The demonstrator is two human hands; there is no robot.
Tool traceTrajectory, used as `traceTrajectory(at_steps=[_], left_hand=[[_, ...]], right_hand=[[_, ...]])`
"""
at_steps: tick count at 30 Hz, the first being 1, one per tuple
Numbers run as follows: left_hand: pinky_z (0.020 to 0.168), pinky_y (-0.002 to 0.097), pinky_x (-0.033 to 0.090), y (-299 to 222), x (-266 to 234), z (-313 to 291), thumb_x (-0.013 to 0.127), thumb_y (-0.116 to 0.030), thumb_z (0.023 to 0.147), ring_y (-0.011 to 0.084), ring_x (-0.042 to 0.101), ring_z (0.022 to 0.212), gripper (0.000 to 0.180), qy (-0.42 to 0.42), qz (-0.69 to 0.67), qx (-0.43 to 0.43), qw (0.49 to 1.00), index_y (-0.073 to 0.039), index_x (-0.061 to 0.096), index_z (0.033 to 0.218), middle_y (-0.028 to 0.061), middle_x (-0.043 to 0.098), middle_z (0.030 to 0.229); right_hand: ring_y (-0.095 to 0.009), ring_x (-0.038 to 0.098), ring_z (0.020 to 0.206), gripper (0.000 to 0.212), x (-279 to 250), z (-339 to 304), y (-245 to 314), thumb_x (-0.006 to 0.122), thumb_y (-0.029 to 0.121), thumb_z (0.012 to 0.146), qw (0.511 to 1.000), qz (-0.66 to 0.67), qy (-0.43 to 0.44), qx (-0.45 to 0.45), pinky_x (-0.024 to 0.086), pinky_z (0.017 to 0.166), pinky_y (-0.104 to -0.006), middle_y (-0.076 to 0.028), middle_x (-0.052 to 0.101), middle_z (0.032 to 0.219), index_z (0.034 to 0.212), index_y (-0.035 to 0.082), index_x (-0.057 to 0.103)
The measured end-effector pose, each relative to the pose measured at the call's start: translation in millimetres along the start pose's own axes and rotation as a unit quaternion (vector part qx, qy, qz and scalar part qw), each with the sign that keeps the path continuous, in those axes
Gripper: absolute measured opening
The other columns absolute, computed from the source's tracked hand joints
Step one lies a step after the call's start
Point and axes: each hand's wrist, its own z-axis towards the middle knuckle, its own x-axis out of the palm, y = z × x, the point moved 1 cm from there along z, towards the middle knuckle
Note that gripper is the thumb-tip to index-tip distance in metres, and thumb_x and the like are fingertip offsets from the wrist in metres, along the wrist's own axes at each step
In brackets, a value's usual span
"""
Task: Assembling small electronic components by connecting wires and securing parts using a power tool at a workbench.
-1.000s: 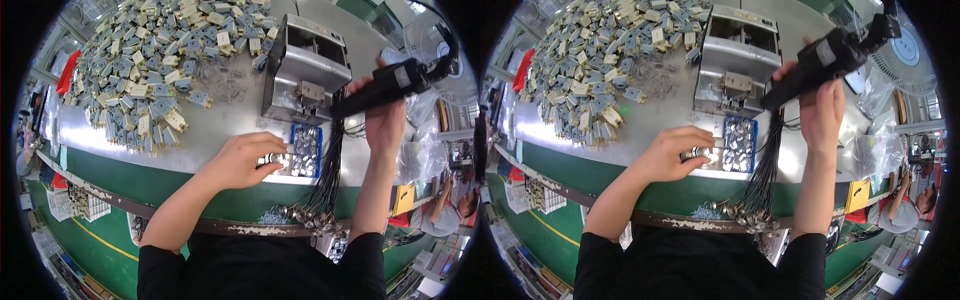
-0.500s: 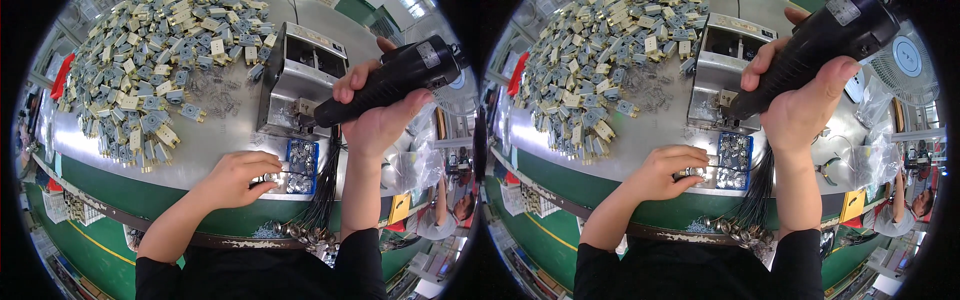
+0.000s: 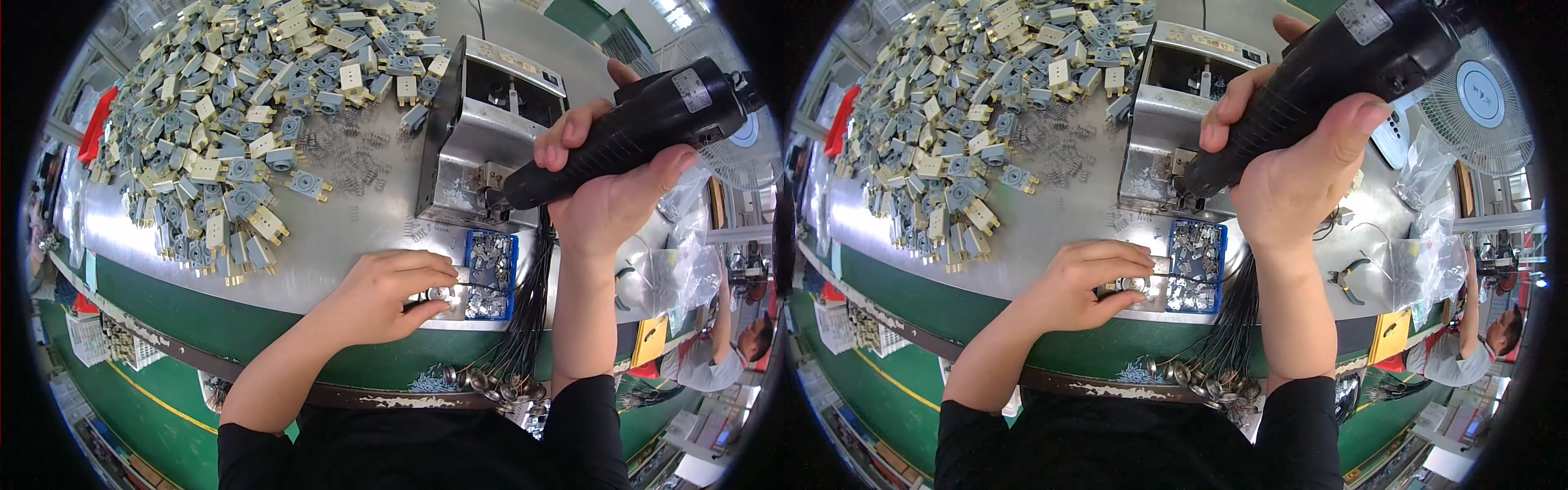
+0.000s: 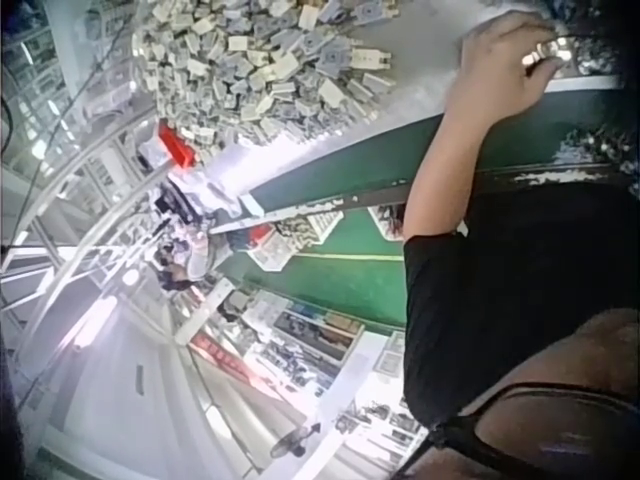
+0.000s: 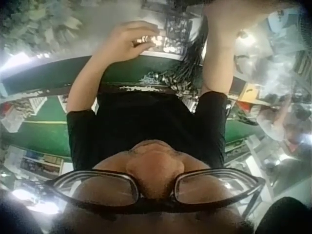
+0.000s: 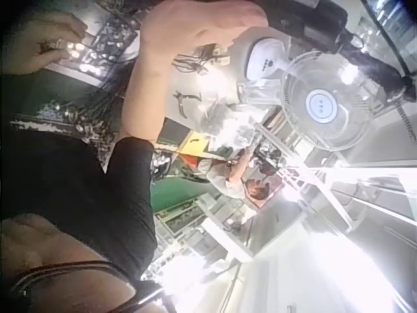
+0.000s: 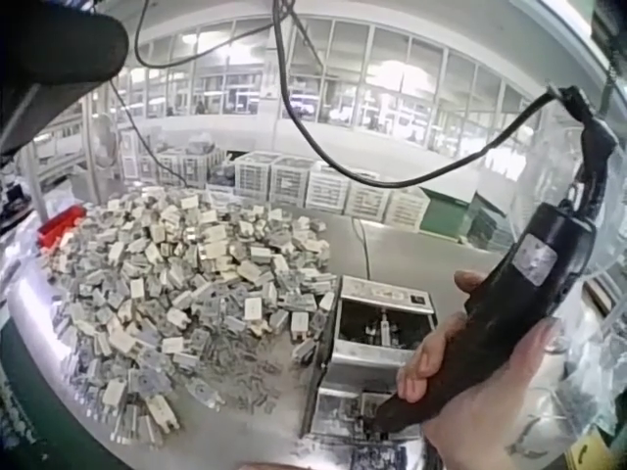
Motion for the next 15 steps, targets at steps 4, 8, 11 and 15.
traceTrajectory(at_steps=[4,8,11,15], left_hand=[[0.089,0.0407,0.060,1.0,0.8,-0.3,0.084,-0.007,0.078,0.0311,0.073,0.107,0.029,0.000,-0.004,-0.001,1.000,-0.002,0.075,0.105,0.0125,0.075,0.109],[0.089,0.0407,0.060,-0.1,0.3,-0.2,0.084,-0.007,0.078,0.0312,0.074,0.107,0.029,0.001,-0.004,-0.004,1.000,-0.001,0.075,0.105,0.0127,0.075,0.109],[0.088,0.0404,0.060,-0.6,0.6,-0.3,0.084,-0.007,0.079,0.0314,0.074,0.105,0.028,-0.001,-0.001,0.000,1.000,-0.001,0.074,0.105,0.0130,0.075,0.109],[0.087,0.0399,0.060,0.5,1.5,-0.6,0.084,-0.008,0.079,0.0315,0.074,0.104,0.028,-0.007,-0.006,0.004,1.000,-0.001,0.075,0.105,0.0131,0.075,0.109]], right_hand=[[-0.020,0.051,0.057,0.113,6.9,-3.7,4.4,0.042,0.095,0.081,0.999,-0.030,0.014,-0.014,0.045,0.057,-0.0360,-0.008,0.052,0.073,0.139,-0.001,0.043],[-0.022,0.052,0.056,0.108,7.5,-6.5,4.6,0.044,0.096,0.079,0.999,-0.039,0.025,0.000,0.045,0.057,-0.0368,-0.009,0.054,0.073,0.130,0.001,0.045],[-0.022,0.053,0.055,0.108,8.5,-7.9,4.7,0.045,0.096,0.078,0.999,-0.039,0.029,-0.005,0.045,0.057,-0.0368,-0.009,0.054,0.073,0.130,0.001,0.045],[-0.021,0.053,0.055,0.115,10.2,-9.6,6.6,0.044,0.097,0.078,0.998,-0.054,0.037,-0.017,0.046,0.056,-0.0369,-0.009,0.054,0.073,0.139,-0.001,0.041]])
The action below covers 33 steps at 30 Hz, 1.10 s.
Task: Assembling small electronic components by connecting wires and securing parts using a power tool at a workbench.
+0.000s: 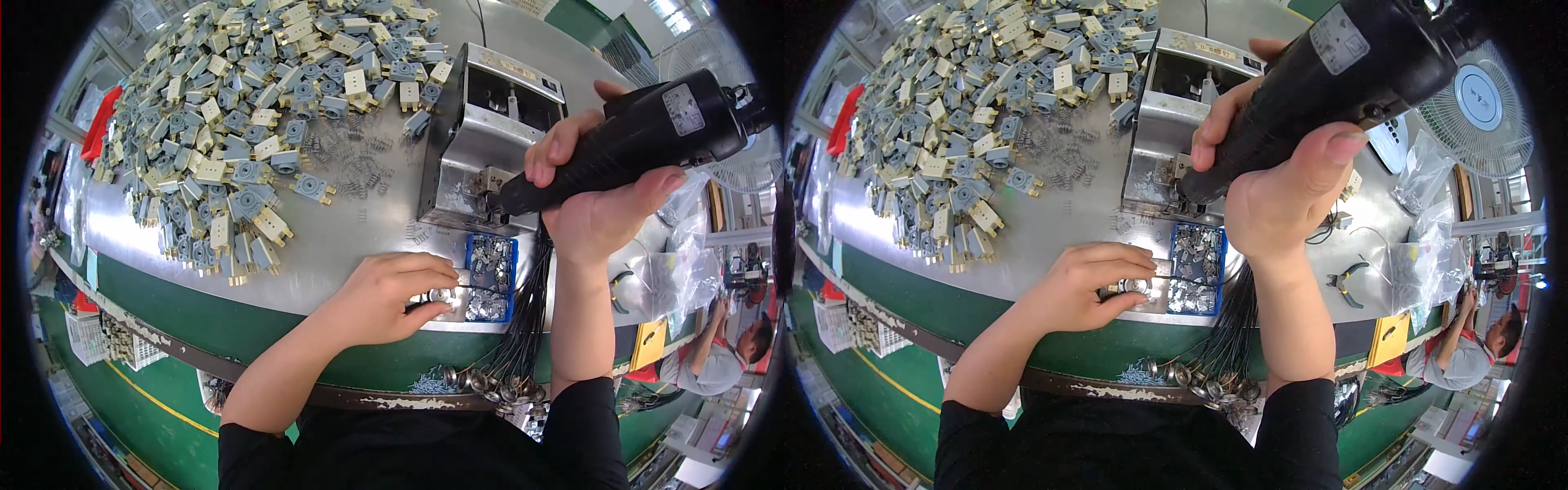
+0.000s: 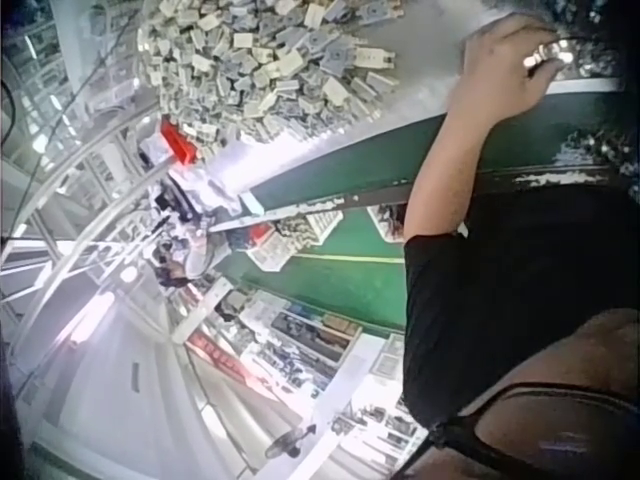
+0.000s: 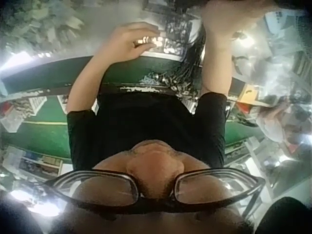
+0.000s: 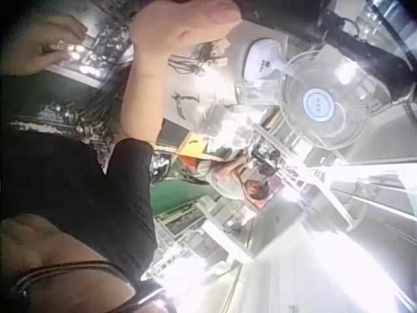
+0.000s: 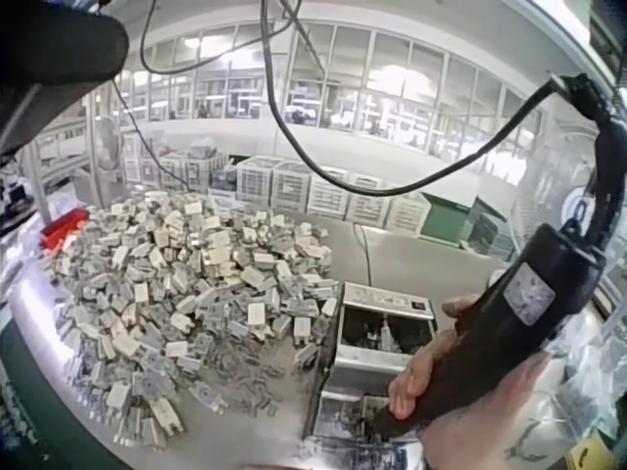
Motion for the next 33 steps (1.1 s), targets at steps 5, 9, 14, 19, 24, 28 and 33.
traceTrajectory(at_steps=[5,9,14,19,24,28,33], left_hand=[[0.087,0.0396,0.060,-1,-2,0,0.084,-0.008,0.079,0.0313,0.074,0.104,0.028,0.005,-0.002,-0.008,1.000,-0.001,0.074,0.105,0.0129,0.075,0.109],[0.087,0.0397,0.060,0,-2,0,0.083,-0.008,0.080,0.0312,0.074,0.104,0.027,0.001,-0.001,-0.001,1.000,-0.002,0.074,0.105,0.0127,0.075,0.110],[0.088,0.0397,0.060,-2,-1,0,0.083,-0.008,0.080,0.0313,0.074,0.104,0.027,0.001,0.001,-0.001,1.000,-0.002,0.074,0.105,0.0126,0.075,0.110],[0.089,0.0398,0.059,-2,0,-2,0.083,-0.008,0.080,0.0317,0.073,0.106,0.028,0.013,-0.003,-0.011,1.000,-0.002,0.074,0.105,0.0129,0.075,0.110],[0.089,0.0402,0.059,0,-2,-3,0.082,-0.009,0.081,0.0321,0.073,0.106,0.028,0.006,0.003,-0.005,1.000,-0.002,0.074,0.106,0.0133,0.075,0.111],[0.087,0.0411,0.059,1,-4,-3,0.081,-0.010,0.080,0.0330,0.073,0.104,0.028,0.010,0.011,-0.006,1.000,-0.003,0.074,0.107,0.0125,0.074,0.113],[0.082,0.0398,0.058,7,0,-4,0.078,-0.017,0.085,0.0299,0.072,0.097,0.025,-0.003,0.007,0.005,1.000,-0.005,0.075,0.106,0.0074,0.073,0.111]], right_hand=[[-0.021,0.053,0.056,0.120,0,-1,1,0.043,0.097,0.078,1.000,-0.002,0.012,-0.008,0.046,0.056,-0.0370,-0.009,0.054,0.074,0.145,-0.002,0.036],[-0.021,0.053,0.057,0.119,1,0,1,0.044,0.097,0.077,1.000,-0.011,0.005,-0.007,0.046,0.057,-0.0367,-0.009,0.054,0.074,0.143,-0.001,0.037],[-0.022,0.053,0.057,0.114,-4,-5,-5,0.046,0.097,0.076,0.999,0.025,0.023,0.010,0.046,0.057,-0.0366,-0.010,0.054,0.075,0.135,0.000,0.042],[-0.021,0.053,0.056,0.115,1,-8,2,0.048,0.097,0.076,0.999,-0.001,0.039,0.003,0.047,0.056,-0.0360,-0.009,0.054,0.074,0.137,0.000,0.041],[-0.018,0.052,0.052,0.124,7,-24,17,0.048,0.095,0.078,0.990,0.040,0.085,0.102,0.047,0.053,-0.0339,-0.008,0.053,0.071,0.153,-0.003,0.029],[-0.019,0.055,0.051,0.124,10,-52,20,0.048,0.094,0.080,0.968,0.174,0.130,0.125,0.047,0.050,-0.0329,-0.006,0.052,0.070,0.156,-0.001,0.025],[-0.018,0.055,0.052,0.124,15,-66,18,0.047,0.094,0.081,0.976,0.118,0.138,0.121,0.047,0.051,-0.0334,-0.006,0.053,0.073,0.156,-0.002,0.025]])
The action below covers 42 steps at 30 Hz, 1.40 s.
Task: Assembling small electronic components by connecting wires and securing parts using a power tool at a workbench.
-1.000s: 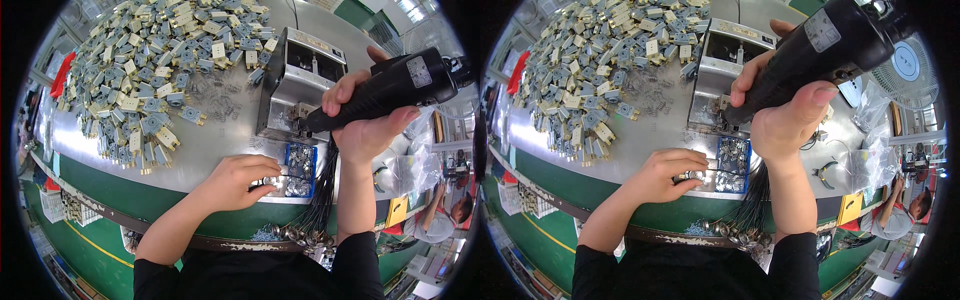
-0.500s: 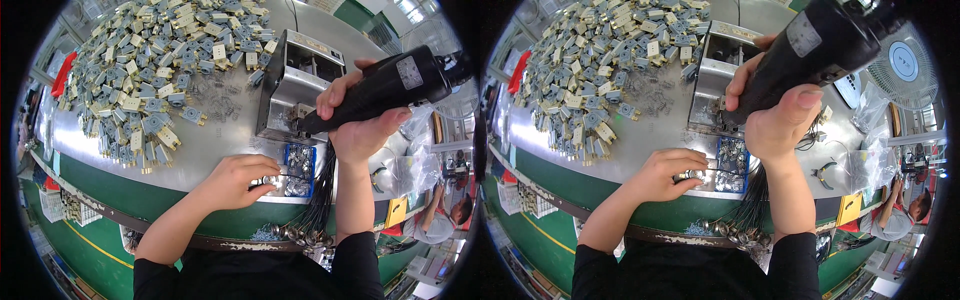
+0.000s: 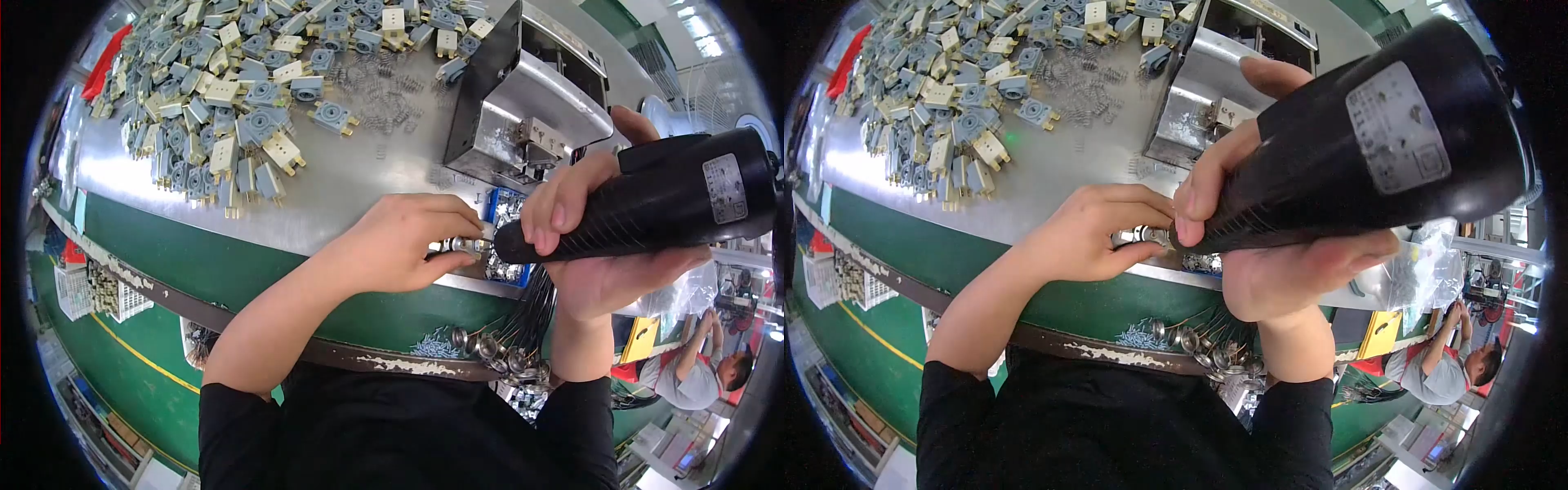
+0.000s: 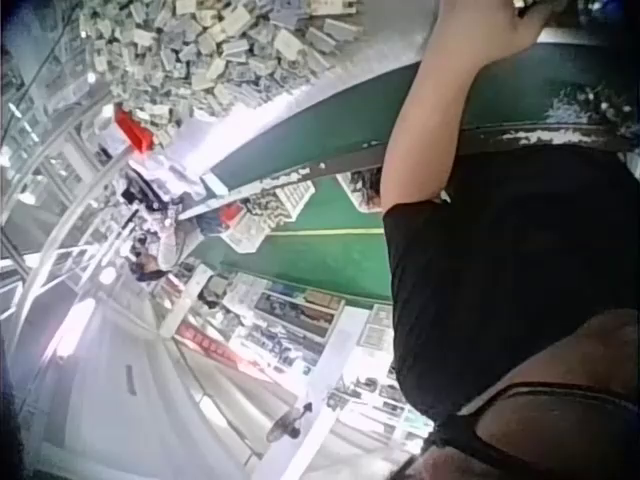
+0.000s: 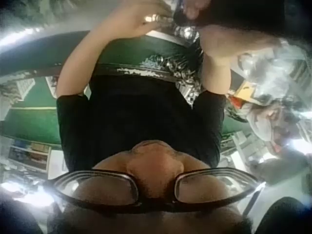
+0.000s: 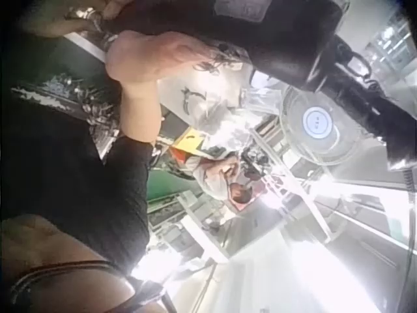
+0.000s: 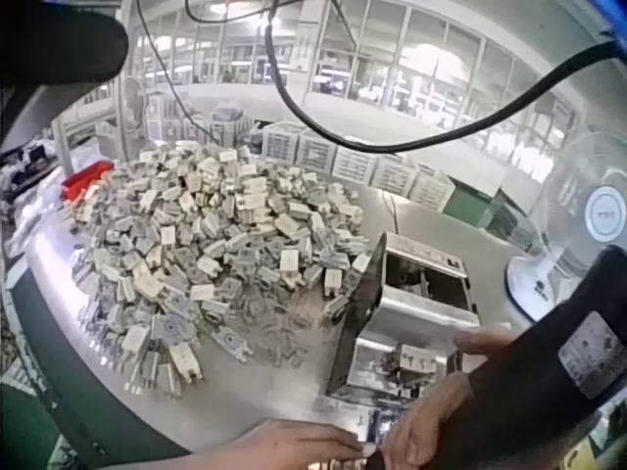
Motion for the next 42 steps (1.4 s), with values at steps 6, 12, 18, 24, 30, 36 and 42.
traceTrajectory(at_steps=[6,12,18,24,30,36,42], left_hand=[[0.085,0.0422,0.058,-3,-1,-2,0.080,-0.010,0.080,0.0343,0.072,0.099,0.027,0.007,-0.014,-0.011,1.000,-0.003,0.074,0.106,0.0119,0.074,0.112],[0.084,0.0423,0.058,-1,0,-3,0.080,-0.010,0.080,0.0343,0.073,0.098,0.026,-0.002,-0.008,0.000,1.000,-0.002,0.074,0.104,0.0123,0.074,0.111],[0.081,0.0405,0.057,-1,1,-2,0.078,-0.019,0.085,0.0300,0.071,0.097,0.024,-0.005,0.007,-0.003,1.000,-0.007,0.075,0.105,0.0065,0.073,0.109],[0.085,0.0418,0.059,-1,0,-2,0.081,-0.011,0.080,0.0337,0.072,0.100,0.029,-0.003,-0.004,0.003,1.000,-0.003,0.074,0.107,0.0114,0.074,0.112],[0.084,0.0410,0.059,0,1,-4,0.081,-0.011,0.079,0.0331,0.072,0.100,0.030,-0.004,0.009,0.002,1.000,-0.005,0.074,0.108,0.0106,0.073,0.112],[0.085,0.0410,0.057,1,4,-4,0.077,-0.021,0.084,0.0301,0.070,0.101,0.028,-0.007,0.011,0.001,1.000,-0.007,0.075,0.108,0.0065,0.073,0.110],[0.085,0.0410,0.057,0,2,-3,0.077,-0.021,0.084,0.0303,0.070,0.101,0.027,-0.003,0.015,0.000,1.000,-0.008,0.075,0.108,0.0065,0.073,0.110]], right_hand=[[-0.018,0.055,0.054,0.123,1,-4,-5,0.047,0.094,0.081,0.999,-0.026,-0.021,-0.009,0.048,0.052,-0.0333,-0.007,0.053,0.076,0.155,-0.002,0.027],[-0.019,0.054,0.053,0.120,-3,-5,-9,0.048,0.093,0.082,0.999,0.017,-0.011,-0.031,0.047,0.052,-0.0334,-0.008,0.053,0.075,0.154,-0.002,0.029],[-0.019,0.054,0.054,0.120,-2,-7,-12,0.049,0.092,0.082,0.998,0.050,0.011,-0.031,0.047,0.052,-0.0336,-0.008,0.053,0.075,0.154,-0.001,0.028],[-0.019,0.055,0.056,0.116,-2,-14,-14,0.050,0.093,0.080,0.997,0.039,0.009,-0.063,0.048,0.055,-0.0332,-0.008,0.055,0.076,0.148,0.001,0.034],[-0.018,0.057,0.054,0.098,-7,-16,-25,0.053,0.092,0.079,0.985,0.009,0.099,-0.139,0.047,0.052,-0.0325,-0.007,0.056,0.073,0.125,0.007,0.042],[-0.019,0.056,0.054,0.097,-5,-18,-30,0.056,0.091,0.078,0.986,0.033,0.081,-0.142,0.048,0.052,-0.0333,-0.007,0.056,0.072,0.124,0.007,0.042],[-0.019,0.058,0.055,0.099,-8,-19,-29,0.057,0.092,0.076,0.987,0.039,0.091,-0.127,0.048,0.054,-0.0339,-0.007,0.056,0.072,0.125,0.007,0.044]])
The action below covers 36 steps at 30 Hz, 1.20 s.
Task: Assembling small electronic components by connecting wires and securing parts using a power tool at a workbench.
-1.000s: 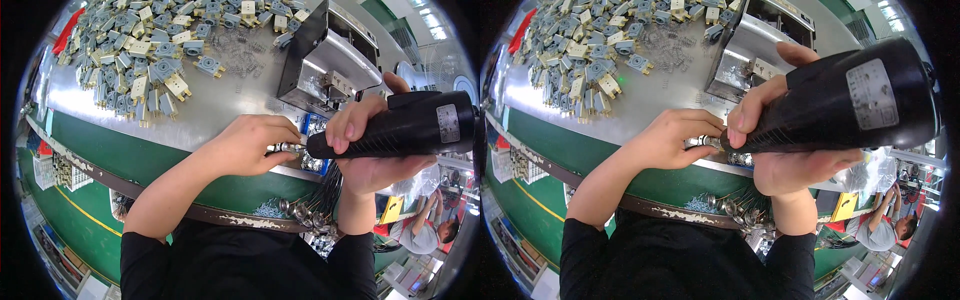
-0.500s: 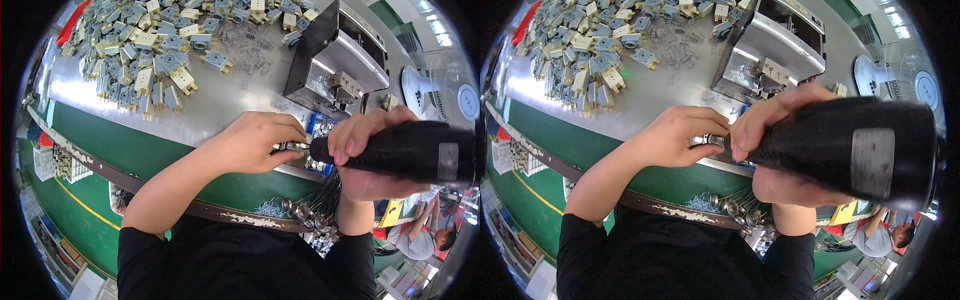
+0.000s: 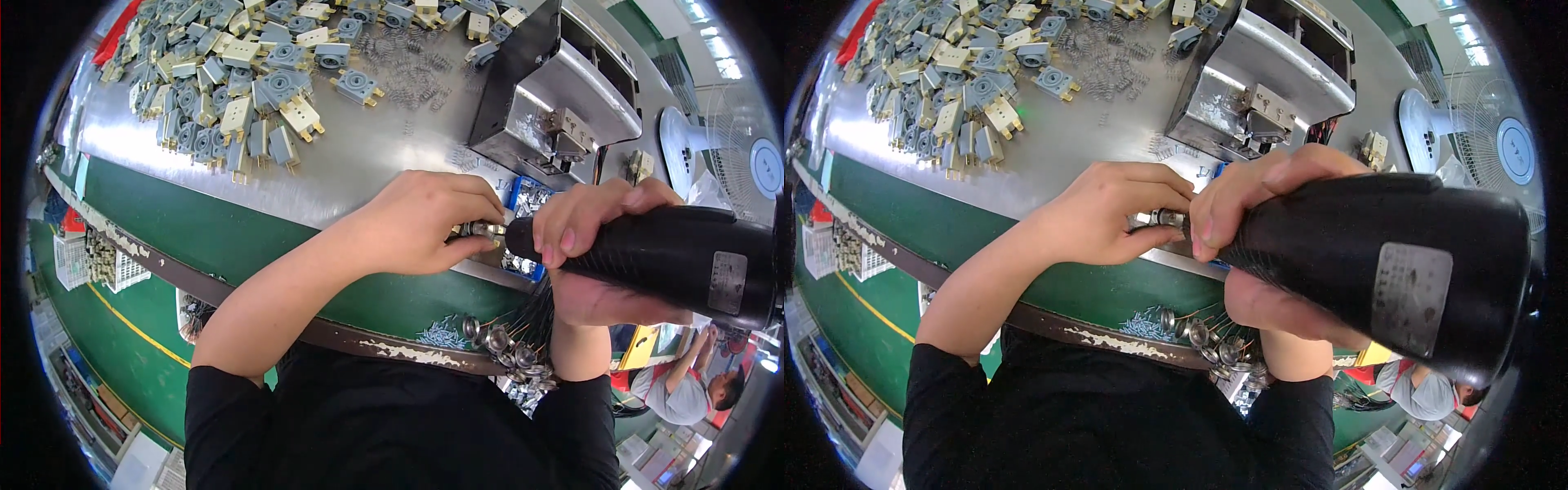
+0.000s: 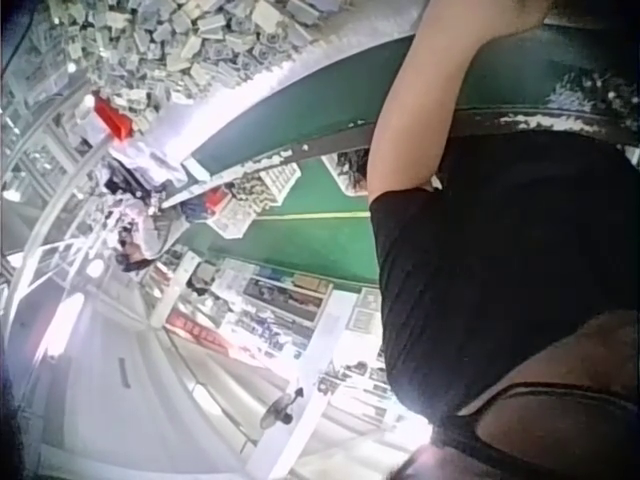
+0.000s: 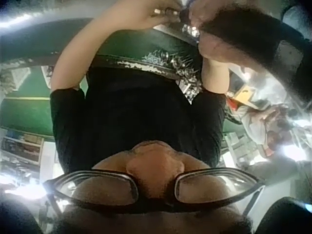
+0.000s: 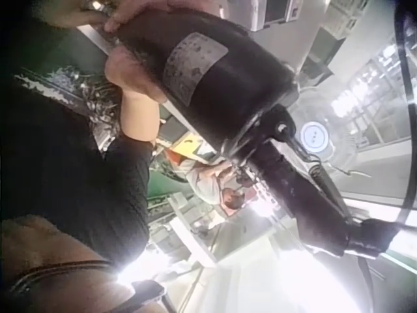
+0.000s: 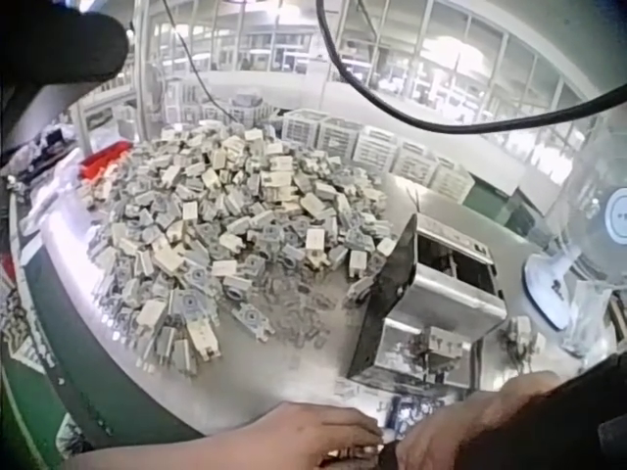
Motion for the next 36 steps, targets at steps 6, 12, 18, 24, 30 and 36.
traceTrajectory(at_steps=[6,12,18,24,30,36], left_hand=[[0.084,0.0406,0.059,0,-3,-3,0.080,-0.011,0.080,0.0322,0.072,0.100,0.029,-0.006,0.009,0.011,1.000,-0.006,0.074,0.108,0.0096,0.073,0.112],[0.089,0.0413,0.059,-3,-1,3,0.080,-0.008,0.081,0.0332,0.072,0.107,0.030,0.012,-0.012,0.015,1.000,-0.002,0.073,0.109,0.0138,0.074,0.115],[0.090,0.0404,0.059,-6,-1,4,0.082,-0.012,0.082,0.0323,0.072,0.106,0.031,0.023,-0.001,-0.020,1.000,-0.002,0.073,0.109,0.0125,0.074,0.116],[0.090,0.0397,0.059,-6,-3,6,0.083,-0.012,0.082,0.0311,0.072,0.106,0.031,0.028,-0.003,-0.018,0.999,-0.004,0.073,0.110,0.0119,0.073,0.117],[0.090,0.0401,0.059,-4,-4,6,0.084,-0.012,0.081,0.0308,0.073,0.106,0.031,0.025,-0.001,-0.018,1.000,-0.004,0.073,0.110,0.0117,0.074,0.116],[0.090,0.0405,0.059,-7,-4,6,0.083,-0.011,0.080,0.0312,0.073,0.105,0.032,0.027,-0.005,-0.017,0.999,-0.004,0.073,0.110,0.0115,0.073,0.116]], right_hand=[[-0.021,0.058,0.058,0.110,-5,21,19,0.058,0.085,0.084,0.997,0.063,0.022,0.030,0.048,0.055,-0.0365,-0.008,0.057,0.076,0.155,0.004,0.033],[-0.020,0.052,0.064,0.116,-65,56,32,0.049,0.092,0.082,0.993,-0.002,-0.099,-0.064,0.043,0.064,-0.0378,-0.008,0.055,0.082,0.155,0.004,0.033],[-0.020,0.053,0.062,0.117,-47,67,21,0.045,0.096,0.078,0.952,-0.173,-0.251,-0.034,0.045,0.062,-0.0379,-0.008,0.054,0.078,0.149,0.003,0.037],[-0.019,0.052,0.061,0.118,-49,73,18,0.043,0.097,0.078,0.962,-0.167,-0.212,-0.048,0.046,0.061,-0.0353,-0.007,0.052,0.075,0.146,0.001,0.039],[-0.020,0.053,0.060,0.119,-46,79,14,0.043,0.097,0.078,0.947,-0.216,-0.236,-0.011,0.048,0.059,-0.0344,-0.007,0.053,0.074,0.145,-0.002,0.039],[-0.021,0.053,0.059,0.116,-42,79,15,0.044,0.096,0.079,0.948,-0.215,-0.234,-0.008,0.047,0.058,-0.0356,-0.008,0.053,0.074,0.140,-0.002,0.041]])
